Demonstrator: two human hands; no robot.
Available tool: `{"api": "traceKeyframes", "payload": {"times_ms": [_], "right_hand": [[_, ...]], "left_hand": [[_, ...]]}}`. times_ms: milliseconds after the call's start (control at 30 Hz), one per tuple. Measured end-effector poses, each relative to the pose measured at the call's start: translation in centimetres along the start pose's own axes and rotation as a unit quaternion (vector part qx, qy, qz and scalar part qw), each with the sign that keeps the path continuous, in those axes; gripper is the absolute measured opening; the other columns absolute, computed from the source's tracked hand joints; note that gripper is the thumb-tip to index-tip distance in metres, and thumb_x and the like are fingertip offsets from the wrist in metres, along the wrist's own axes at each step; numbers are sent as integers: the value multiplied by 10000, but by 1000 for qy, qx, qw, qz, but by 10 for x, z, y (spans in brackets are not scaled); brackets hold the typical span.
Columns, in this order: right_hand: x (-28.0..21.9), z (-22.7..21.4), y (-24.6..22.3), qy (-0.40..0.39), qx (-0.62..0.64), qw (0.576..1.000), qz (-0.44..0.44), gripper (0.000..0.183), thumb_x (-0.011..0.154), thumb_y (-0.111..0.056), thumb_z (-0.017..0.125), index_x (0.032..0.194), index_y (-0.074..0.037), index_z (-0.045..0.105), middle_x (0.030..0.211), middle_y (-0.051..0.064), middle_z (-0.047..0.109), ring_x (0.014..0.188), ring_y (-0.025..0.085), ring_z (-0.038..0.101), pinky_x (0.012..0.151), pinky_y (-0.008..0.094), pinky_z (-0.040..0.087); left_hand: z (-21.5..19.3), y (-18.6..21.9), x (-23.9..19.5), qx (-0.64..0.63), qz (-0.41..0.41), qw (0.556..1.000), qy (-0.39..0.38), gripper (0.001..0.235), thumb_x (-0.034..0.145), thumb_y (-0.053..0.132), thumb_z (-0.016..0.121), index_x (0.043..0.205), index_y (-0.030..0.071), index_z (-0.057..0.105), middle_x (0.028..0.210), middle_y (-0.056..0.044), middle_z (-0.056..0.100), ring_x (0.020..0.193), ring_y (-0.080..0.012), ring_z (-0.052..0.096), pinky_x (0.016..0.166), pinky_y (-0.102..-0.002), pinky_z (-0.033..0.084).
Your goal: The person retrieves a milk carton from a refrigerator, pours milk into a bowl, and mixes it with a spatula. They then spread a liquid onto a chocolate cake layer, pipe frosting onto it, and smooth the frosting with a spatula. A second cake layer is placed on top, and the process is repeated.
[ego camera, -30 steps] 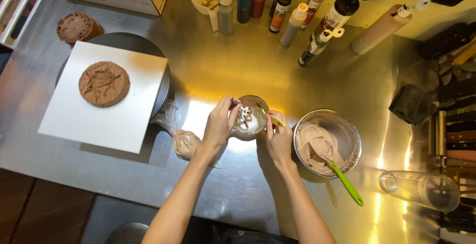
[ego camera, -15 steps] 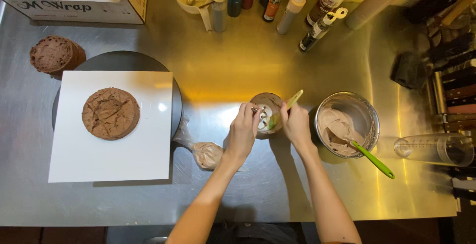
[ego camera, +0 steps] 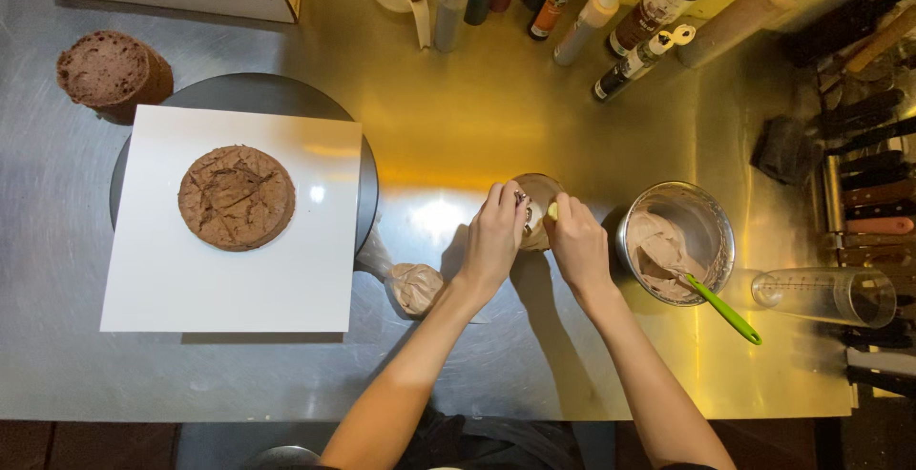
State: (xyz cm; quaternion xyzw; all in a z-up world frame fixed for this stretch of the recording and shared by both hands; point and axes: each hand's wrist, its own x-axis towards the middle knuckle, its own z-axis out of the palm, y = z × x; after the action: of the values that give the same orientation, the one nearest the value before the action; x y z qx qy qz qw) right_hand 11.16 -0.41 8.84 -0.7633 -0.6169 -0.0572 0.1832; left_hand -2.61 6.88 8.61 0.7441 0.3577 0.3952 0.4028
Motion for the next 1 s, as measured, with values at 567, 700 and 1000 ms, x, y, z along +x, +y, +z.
{"api": "traceKeyframes", "payload": {"times_ms": [567,700,1000], "right_hand": [[8,-16,30,-54,344,879,326,286,1014,-190,548,972,70,659,635,128,663,434,190,633,396,323,498],[7,-25,18,-41,351,881,316,292,1025,-214,557,952,52,652,628,117,659,441,177,630,409,320,491],[10,-67,29,-76,209,951,217,251,1041,-208,580,998,28,656,648,150,649,514,248,655,501,361,507]], "left_hand": [[-2,-25,2,22,23,999,15,294,1007,112,634,1226,-64,548,1061,-243,624,879,-434,673,708,-464,558],[-9,-19,3,26,4,1000,0,279,1011,120,637,1205,-61,553,1051,-241,628,881,-437,673,705,-464,556],[-12,-5,5,21,23,999,-41,167,1026,97,617,1104,-29,540,988,-219,597,839,-423,662,688,-462,540]]}}
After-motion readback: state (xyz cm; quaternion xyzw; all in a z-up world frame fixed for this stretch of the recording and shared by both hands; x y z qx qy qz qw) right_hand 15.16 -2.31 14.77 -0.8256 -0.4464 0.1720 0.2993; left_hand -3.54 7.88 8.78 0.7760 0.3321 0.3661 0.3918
